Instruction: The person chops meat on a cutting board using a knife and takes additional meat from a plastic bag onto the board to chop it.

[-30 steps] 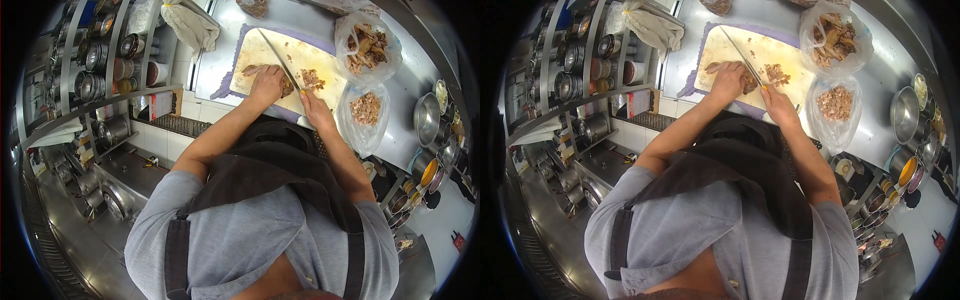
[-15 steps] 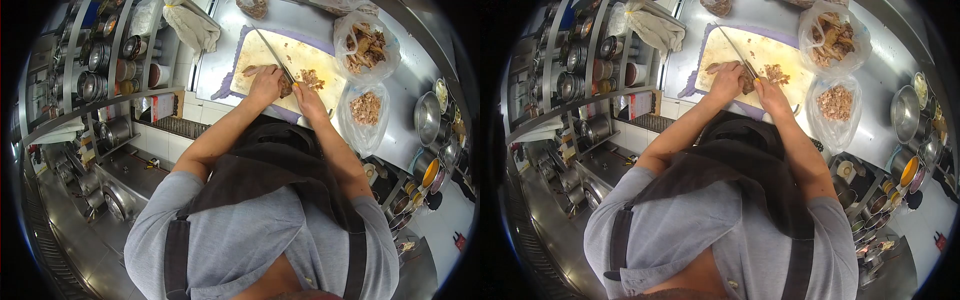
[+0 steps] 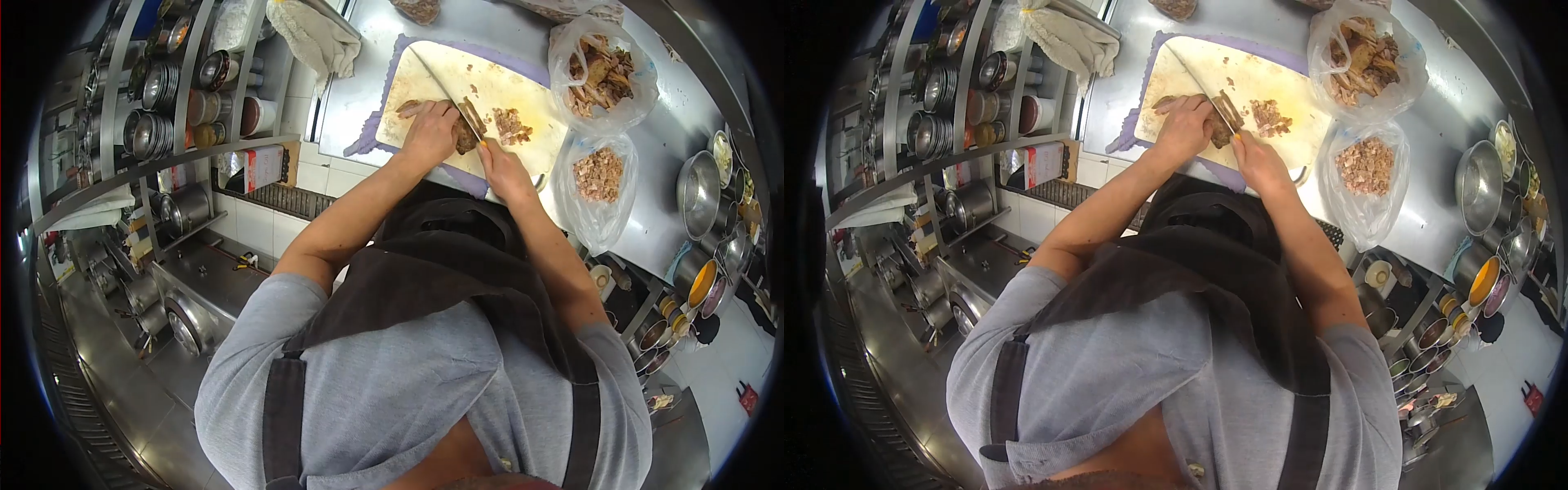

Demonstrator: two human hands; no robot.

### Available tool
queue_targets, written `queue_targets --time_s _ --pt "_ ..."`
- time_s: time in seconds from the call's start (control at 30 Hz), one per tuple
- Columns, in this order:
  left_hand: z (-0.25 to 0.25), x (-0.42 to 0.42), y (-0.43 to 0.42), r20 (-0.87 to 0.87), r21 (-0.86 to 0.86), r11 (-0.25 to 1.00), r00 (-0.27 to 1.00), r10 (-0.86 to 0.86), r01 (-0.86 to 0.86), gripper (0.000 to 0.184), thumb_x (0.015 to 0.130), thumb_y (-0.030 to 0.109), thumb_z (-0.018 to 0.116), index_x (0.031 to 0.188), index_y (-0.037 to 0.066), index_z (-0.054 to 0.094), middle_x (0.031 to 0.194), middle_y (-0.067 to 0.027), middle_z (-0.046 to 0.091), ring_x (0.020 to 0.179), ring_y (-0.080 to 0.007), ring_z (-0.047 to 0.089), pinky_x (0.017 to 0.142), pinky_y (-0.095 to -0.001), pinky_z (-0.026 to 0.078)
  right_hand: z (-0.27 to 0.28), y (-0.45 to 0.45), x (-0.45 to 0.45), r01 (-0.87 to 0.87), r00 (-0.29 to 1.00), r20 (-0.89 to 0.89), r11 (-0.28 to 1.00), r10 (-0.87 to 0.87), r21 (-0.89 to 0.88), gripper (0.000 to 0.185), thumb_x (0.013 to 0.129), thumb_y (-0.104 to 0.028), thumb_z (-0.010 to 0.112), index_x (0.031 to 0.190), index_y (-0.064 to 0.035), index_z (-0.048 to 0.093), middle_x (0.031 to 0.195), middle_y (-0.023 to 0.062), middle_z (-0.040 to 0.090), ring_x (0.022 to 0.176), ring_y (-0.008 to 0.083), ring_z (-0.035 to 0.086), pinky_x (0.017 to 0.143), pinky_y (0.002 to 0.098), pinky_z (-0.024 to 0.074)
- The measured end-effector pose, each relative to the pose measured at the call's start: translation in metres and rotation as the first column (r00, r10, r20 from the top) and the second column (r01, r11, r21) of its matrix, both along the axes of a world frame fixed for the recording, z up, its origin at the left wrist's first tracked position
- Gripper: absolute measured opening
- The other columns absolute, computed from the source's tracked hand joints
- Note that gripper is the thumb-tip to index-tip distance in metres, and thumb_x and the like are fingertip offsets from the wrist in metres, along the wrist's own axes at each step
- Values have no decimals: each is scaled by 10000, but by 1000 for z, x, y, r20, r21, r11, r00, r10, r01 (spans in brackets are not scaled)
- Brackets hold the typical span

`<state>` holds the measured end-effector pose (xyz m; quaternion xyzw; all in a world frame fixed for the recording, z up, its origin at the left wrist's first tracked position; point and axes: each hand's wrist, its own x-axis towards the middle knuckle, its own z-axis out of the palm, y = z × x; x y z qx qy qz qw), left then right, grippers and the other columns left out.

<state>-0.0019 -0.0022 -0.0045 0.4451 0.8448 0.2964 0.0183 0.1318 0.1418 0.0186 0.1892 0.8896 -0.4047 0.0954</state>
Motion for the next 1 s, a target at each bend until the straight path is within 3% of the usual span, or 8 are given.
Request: queue_targets --time_s 0.17,0.27,0.33,0.47,0.67,0.87,1.0 --pt "3 -1 -3 13 25 1000 1000 -9 8 194 725 19 638 918 30 621 999 -167 603 967 -370 575 876 -467 465 1 -2 1 34 994 -99 998 -39 -49 337 1026 -345 434 1119 -48 564 766 291 635 754 480 621 682 557 468" --pt "13 -1 -8 63 30 999 998 24 -26 182 731 27 638 912 39 635 971 -155 614 964 -360 580 869 -460 469 13 0 17 47 996 -68 997 -52 -67 331 1026 -331 443 1113 -36 565 757 296 631 756 487 617 680 556 469" --pt "14 -4 -9 33 -75 997 999 23 -20 162 756 35 639 917 15 644 975 -163 631 989 -359 576 888 -455 470 23 1 34 38 997 -60 997 -42 -60 328 1026 -325 445 1114 -32 563 756 299 630 758 489 616 682 557 468" --pt "5 -5 -8 23 -53 998 999 31 -30 140 758 35 637 896 15 647 940 -154 640 971 -353 582 884 -448 473 30 -1 52 10 1000 -16 997 -11 -81 316 1024 -309 449 1122 -31 561 753 304 627 763 494 614 686 565 464" --pt "-2 -8 -7 -7 54 998 1000 19 -18 107 757 29 626 861 43 647 912 -121 645 938 -335 592 839 -440 477 6 -14 5 27 999 35 999 -27 -17 334 1029 -328 414 1107 -32 547 788 303 639 785 497 616 711 570 468" --pt "2 -13 -7 4 23 998 999 51 -51 77 777 40 629 848 55 654 882 -97 658 912 -333 603 820 -450 489 3 -12 -8 45 999 12 999 -45 -7 378 1031 -366 387 1112 -26 531 803 301 643 802 487 623 729 568 469" --pt "18 -4 -5 -27 -59 997 998 58 -59 161 761 82 667 918 60 641 954 -134 642 938 -348 593 838 -462 482 8 -8 -5 36 999 13 999 -36 -3 394 1032 -378 380 1112 -21 526 805 303 643 804 486 625 733 565 469"
